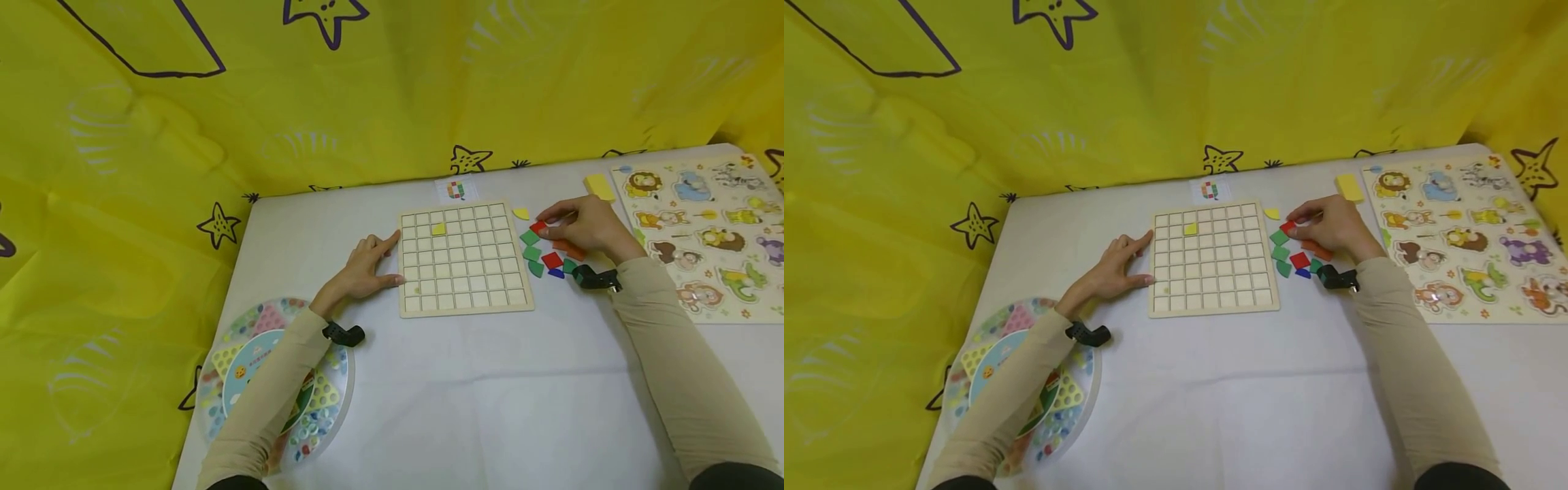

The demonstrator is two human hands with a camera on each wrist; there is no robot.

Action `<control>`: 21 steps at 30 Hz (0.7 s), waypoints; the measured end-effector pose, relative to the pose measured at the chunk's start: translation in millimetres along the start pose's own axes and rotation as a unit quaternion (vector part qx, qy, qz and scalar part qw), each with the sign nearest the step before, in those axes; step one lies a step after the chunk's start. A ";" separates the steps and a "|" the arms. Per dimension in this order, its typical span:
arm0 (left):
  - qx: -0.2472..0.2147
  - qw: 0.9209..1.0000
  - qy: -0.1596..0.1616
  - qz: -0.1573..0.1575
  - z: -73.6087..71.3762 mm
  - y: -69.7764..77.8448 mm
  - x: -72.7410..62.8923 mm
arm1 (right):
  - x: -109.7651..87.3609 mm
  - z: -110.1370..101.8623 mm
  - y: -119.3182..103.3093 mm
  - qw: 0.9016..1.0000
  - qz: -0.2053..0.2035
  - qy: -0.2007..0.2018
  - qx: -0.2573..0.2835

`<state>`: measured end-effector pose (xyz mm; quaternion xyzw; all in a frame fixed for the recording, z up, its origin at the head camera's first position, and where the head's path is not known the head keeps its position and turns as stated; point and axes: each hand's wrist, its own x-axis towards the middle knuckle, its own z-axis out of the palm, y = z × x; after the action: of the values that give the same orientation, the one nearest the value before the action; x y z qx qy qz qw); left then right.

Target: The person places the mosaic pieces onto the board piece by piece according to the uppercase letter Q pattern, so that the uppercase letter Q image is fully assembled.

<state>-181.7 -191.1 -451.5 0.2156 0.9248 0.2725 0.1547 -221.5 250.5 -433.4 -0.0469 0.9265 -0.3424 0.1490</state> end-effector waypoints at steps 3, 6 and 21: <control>-0.002 1.000 0.001 0.002 -0.3 0.6 -1.1 | 0.4 0.3 -0.4 1.000 0.002 -0.004 -0.006; -0.004 1.000 0.003 0.005 -0.7 0.9 -1.9 | 1.0 0.4 -0.4 1.000 0.003 -0.007 -0.002; -0.007 1.000 0.003 0.011 -0.6 -1.2 -1.2 | 2.8 8.0 -11.1 0.992 0.000 0.016 0.122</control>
<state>-181.3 -192.9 -451.5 0.2236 0.9209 0.2814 0.1510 -221.8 236.6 -432.6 -0.0229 0.8800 -0.4537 0.1384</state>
